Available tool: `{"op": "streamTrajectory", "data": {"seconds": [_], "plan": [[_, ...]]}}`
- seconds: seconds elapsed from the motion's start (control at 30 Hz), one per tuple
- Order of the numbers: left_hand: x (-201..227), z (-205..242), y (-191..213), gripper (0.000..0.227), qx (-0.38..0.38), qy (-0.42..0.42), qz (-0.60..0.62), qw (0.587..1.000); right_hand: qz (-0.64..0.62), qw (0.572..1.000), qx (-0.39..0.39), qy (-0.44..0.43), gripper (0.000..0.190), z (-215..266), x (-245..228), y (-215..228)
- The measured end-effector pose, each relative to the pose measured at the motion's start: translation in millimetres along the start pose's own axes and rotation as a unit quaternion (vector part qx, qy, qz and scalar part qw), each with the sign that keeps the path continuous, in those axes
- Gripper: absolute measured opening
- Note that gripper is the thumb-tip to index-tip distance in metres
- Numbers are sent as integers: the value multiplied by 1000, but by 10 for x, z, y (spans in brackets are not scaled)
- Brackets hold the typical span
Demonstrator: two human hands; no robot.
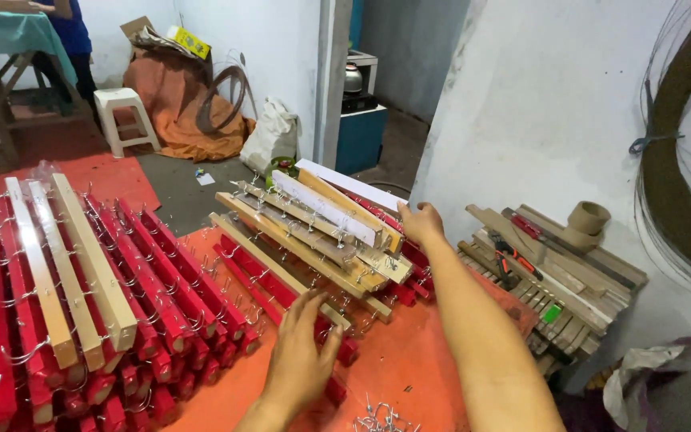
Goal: The person attaches metal hooks to wooden hanger bars using pliers. They pick up a wooden bar, insert hooks into pre-drilled holes, and bend the wire to secure them. The finished hangers are placed in a stack on the table.
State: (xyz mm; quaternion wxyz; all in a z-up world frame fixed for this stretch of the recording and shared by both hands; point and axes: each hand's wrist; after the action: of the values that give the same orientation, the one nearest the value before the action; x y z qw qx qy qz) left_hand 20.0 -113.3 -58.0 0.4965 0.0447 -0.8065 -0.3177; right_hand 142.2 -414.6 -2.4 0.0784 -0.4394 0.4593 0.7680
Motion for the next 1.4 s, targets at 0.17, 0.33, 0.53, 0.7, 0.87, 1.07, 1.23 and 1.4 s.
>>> {"op": "streamTrajectory", "data": {"seconds": [0.17,0.33,0.53,0.7,0.87,1.07,1.23,1.4], "plan": [[-241,8,-76,53,24,-42,-12,999,-45,999,-9,-26,64,-206,-5,-119],[-176,58,43,49,17,-14,-26,999,-101,994,-36,-30,52,-173,-54,-124],[-274,88,27,44,14,-26,-37,999,-137,989,-33,-37,53,-234,-49,-181],[-266,117,18,42,16,-28,-36,999,-87,992,65,59,45,-333,-26,-343],[-334,116,-8,40,23,-38,-40,998,-113,980,110,118,41,-386,-16,-394],[-215,162,96,35,12,-14,-23,1000,-164,957,165,172,38,-325,-33,-403],[-212,207,108,34,16,-12,-14,1000,-171,946,184,207,36,-217,-53,-262],[-123,218,220,44,41,-39,-5,998,-159,887,227,369,38,236,-73,-1]]}}
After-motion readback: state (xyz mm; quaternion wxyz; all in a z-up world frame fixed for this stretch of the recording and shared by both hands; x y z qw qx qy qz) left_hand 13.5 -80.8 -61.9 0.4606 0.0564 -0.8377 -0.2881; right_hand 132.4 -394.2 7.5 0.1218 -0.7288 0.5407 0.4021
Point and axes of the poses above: each hand's wrist, its own z-axis away from the middle knuckle, its own y-axis out of the back of the hand, x = y × z, and after that the axes turned 9 degrees about -y, right-handed
